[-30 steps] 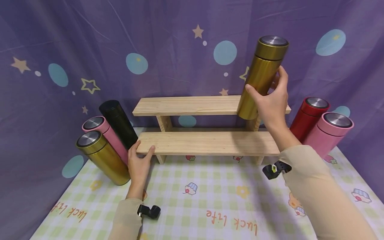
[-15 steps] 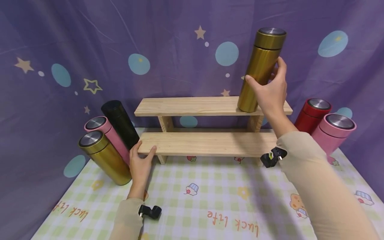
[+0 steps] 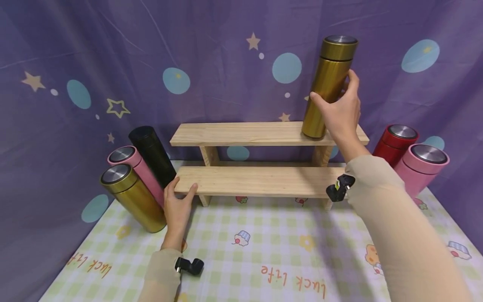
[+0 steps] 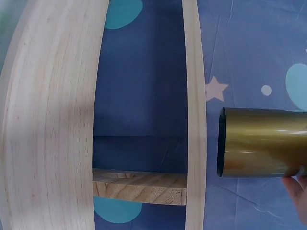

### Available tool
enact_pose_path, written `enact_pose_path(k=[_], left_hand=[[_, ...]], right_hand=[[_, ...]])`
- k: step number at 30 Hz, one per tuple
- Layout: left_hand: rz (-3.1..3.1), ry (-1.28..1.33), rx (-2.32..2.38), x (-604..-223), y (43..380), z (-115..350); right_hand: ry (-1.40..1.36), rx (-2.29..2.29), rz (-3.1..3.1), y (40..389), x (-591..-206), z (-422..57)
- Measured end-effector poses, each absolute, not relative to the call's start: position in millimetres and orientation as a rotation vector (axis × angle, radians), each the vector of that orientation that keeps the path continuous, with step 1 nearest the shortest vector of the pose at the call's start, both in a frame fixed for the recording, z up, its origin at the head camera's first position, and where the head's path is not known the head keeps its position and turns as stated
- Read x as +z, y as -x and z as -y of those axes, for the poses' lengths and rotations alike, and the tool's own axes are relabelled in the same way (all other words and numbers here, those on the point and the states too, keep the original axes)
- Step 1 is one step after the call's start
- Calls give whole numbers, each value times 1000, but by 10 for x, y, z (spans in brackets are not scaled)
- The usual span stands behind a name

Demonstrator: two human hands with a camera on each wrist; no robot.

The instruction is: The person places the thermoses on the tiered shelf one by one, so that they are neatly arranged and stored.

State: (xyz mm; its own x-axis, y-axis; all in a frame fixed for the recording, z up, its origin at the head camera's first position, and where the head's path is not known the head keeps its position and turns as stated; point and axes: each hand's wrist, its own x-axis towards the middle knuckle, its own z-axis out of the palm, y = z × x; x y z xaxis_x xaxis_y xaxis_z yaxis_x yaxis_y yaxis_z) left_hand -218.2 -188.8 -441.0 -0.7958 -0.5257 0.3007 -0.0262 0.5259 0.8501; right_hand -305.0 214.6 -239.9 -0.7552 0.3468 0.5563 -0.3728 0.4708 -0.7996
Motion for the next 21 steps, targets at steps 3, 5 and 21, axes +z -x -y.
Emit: enact_pose_path(k=[3,5,21], left_hand=[[2234,-449,-1234,-4415,2191,1892],[2236,-447,-1236,-4419,2196,1895],[2246,-458,-1226,-4423,2190,1891]], right_hand=[[-13,1328,2030,3081,-2401,-2146],[-9,1326,2031,3101,-2402,-2143],[-40,1299,2084,3178,-2446,-2149]])
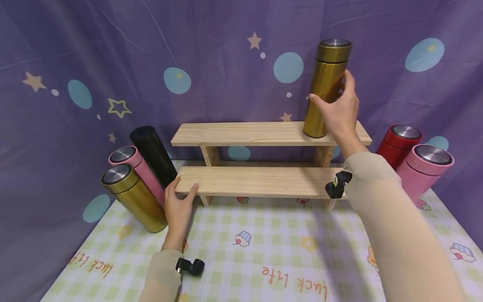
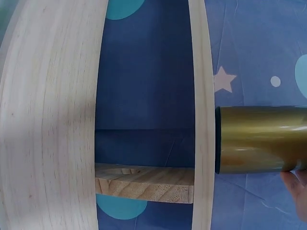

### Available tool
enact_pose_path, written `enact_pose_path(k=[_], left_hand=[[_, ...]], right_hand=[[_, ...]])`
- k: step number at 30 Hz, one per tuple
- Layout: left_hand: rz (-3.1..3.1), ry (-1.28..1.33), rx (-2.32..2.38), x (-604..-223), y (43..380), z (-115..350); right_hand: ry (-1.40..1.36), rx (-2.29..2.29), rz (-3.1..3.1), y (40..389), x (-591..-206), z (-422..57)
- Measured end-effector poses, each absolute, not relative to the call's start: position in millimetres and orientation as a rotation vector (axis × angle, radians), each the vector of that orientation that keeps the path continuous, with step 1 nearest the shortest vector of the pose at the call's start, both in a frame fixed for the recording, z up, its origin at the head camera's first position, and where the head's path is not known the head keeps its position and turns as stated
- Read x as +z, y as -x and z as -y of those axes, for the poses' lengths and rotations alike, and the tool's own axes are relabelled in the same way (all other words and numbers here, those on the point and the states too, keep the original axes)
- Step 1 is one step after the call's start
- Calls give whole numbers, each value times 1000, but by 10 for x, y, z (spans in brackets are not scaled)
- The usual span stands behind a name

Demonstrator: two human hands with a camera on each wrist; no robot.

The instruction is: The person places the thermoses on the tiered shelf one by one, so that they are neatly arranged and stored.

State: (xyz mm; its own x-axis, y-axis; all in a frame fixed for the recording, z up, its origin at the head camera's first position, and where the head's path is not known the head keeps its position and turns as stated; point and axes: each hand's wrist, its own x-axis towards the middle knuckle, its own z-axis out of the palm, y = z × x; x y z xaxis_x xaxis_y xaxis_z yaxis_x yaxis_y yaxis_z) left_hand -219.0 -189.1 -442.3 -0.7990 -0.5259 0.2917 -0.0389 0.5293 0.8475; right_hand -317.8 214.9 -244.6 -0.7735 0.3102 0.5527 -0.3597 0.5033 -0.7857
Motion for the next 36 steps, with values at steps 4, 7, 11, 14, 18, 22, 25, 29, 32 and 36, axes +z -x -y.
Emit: enact_pose_path(k=[4,7,11,14,18,22,25,29,32,36], left_hand=[[2245,-451,-1225,-4428,2187,1901],[2245,-445,-1225,-4428,2188,1911],[2241,-443,-1229,-4418,2182,1910],[2236,-443,-1229,-4417,2183,1910],[2240,-443,-1226,-4424,2195,1914],[2243,-447,-1235,-4422,2193,1902],[2242,-446,-1238,-4423,2193,1895],[2239,-441,-1231,-4433,2204,1902],[2242,-443,-1223,-4437,2209,1908],[2246,-450,-1219,-4436,2213,1910]], right_hand=[[-62,1294,2086,3181,-2446,-2152],[-68,1298,2094,3178,-2445,-2153],[-68,1301,2112,3170,-2448,-2157],[-70,1301,2127,3171,-2457,-2156],[-65,1308,2147,3170,-2473,-2162],[-60,1337,2167,3158,-2490,-2180],[-59,1388,2179,3134,-2496,-2194],[-46,1461,2185,3073,-2502,-2212],[-41,1500,2173,3020,-2509,-2230],[-58,1545,2131,2943,-2526,-2254]])
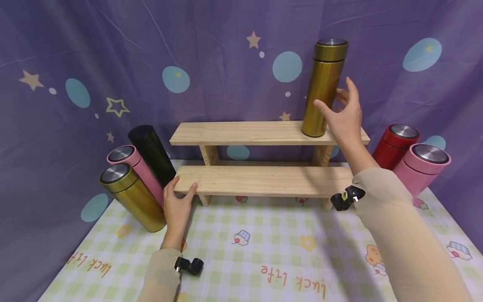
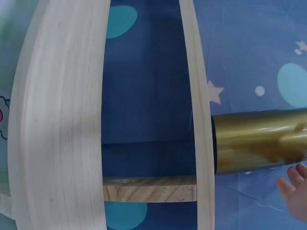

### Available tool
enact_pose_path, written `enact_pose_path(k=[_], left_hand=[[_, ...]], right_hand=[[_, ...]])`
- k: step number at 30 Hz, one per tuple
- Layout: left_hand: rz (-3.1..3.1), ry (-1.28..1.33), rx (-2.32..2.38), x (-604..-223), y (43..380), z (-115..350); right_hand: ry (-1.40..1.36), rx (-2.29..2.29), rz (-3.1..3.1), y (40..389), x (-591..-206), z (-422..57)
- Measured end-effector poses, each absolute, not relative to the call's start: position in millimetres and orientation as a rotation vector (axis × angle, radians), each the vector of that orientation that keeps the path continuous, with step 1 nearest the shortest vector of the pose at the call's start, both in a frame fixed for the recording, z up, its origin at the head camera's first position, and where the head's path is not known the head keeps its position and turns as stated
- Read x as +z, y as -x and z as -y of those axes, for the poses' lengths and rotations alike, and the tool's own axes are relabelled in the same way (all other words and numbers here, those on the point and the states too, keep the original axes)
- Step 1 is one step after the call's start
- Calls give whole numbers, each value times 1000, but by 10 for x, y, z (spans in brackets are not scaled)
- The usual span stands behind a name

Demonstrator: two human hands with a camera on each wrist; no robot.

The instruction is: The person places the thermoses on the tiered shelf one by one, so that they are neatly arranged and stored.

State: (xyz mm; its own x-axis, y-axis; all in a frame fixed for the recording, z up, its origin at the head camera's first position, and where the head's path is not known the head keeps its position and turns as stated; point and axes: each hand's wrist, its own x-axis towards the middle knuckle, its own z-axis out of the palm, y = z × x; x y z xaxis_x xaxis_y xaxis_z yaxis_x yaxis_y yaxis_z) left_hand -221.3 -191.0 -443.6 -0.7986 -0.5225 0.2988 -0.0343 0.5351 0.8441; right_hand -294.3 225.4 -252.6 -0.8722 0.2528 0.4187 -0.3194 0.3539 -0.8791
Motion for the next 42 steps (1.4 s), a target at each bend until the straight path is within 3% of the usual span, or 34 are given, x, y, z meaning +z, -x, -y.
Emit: enact_pose_path(k=[42], left_hand=[[2267,-455,-1235,-4386,2175,1894]], right_hand=[[-256,1837,1577,1733,-3137,-2527]])
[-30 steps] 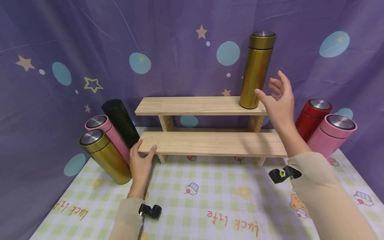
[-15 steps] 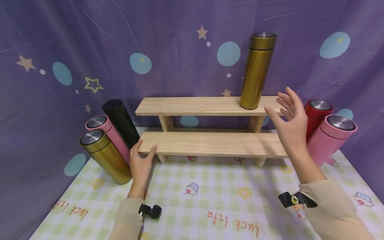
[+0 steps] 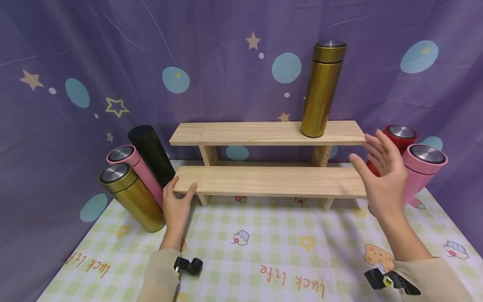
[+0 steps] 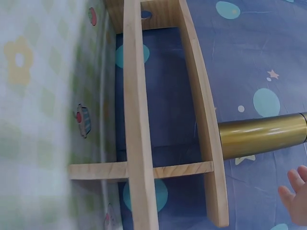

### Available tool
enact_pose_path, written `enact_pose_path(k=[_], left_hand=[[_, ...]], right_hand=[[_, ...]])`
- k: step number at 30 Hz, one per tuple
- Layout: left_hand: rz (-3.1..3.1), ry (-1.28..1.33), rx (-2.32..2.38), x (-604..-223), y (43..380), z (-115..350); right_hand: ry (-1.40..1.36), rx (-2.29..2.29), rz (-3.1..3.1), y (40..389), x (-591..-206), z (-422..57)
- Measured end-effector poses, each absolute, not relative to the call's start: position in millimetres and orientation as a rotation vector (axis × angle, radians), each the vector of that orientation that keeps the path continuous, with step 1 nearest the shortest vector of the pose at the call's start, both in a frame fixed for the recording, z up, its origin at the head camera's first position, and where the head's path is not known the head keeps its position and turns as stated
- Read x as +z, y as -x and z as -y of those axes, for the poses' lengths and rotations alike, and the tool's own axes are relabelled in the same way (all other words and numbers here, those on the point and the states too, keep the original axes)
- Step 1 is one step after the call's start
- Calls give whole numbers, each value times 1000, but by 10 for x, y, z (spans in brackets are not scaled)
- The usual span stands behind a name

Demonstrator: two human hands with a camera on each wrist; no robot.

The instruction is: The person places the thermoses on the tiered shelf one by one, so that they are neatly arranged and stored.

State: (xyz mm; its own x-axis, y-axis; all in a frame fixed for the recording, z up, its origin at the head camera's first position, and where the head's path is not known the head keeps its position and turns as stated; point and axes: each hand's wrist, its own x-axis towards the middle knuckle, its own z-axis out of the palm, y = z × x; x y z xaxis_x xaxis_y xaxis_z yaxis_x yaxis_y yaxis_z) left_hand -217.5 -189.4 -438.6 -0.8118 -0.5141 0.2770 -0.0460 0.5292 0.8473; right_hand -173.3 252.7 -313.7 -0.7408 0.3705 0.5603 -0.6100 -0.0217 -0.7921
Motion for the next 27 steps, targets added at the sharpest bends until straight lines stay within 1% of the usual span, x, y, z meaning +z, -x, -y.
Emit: enact_pose_path(k=[3,11,18,27], left_hand=[[2264,-453,-1237,-4384,2173,1894],[2259,-443,-1236,-4420,2191,1912],[2256,-442,-1235,-4410,2189,1910],[2266,-448,-1245,-4383,2166,1893]], right_hand=[[-290,1825,1565,1679,-3189,-2566],[-209,1616,1746,1518,-3330,-2685],[-183,1584,1772,1402,-3480,-2796],[-2,1332,1954,1233,-3651,-2979]])
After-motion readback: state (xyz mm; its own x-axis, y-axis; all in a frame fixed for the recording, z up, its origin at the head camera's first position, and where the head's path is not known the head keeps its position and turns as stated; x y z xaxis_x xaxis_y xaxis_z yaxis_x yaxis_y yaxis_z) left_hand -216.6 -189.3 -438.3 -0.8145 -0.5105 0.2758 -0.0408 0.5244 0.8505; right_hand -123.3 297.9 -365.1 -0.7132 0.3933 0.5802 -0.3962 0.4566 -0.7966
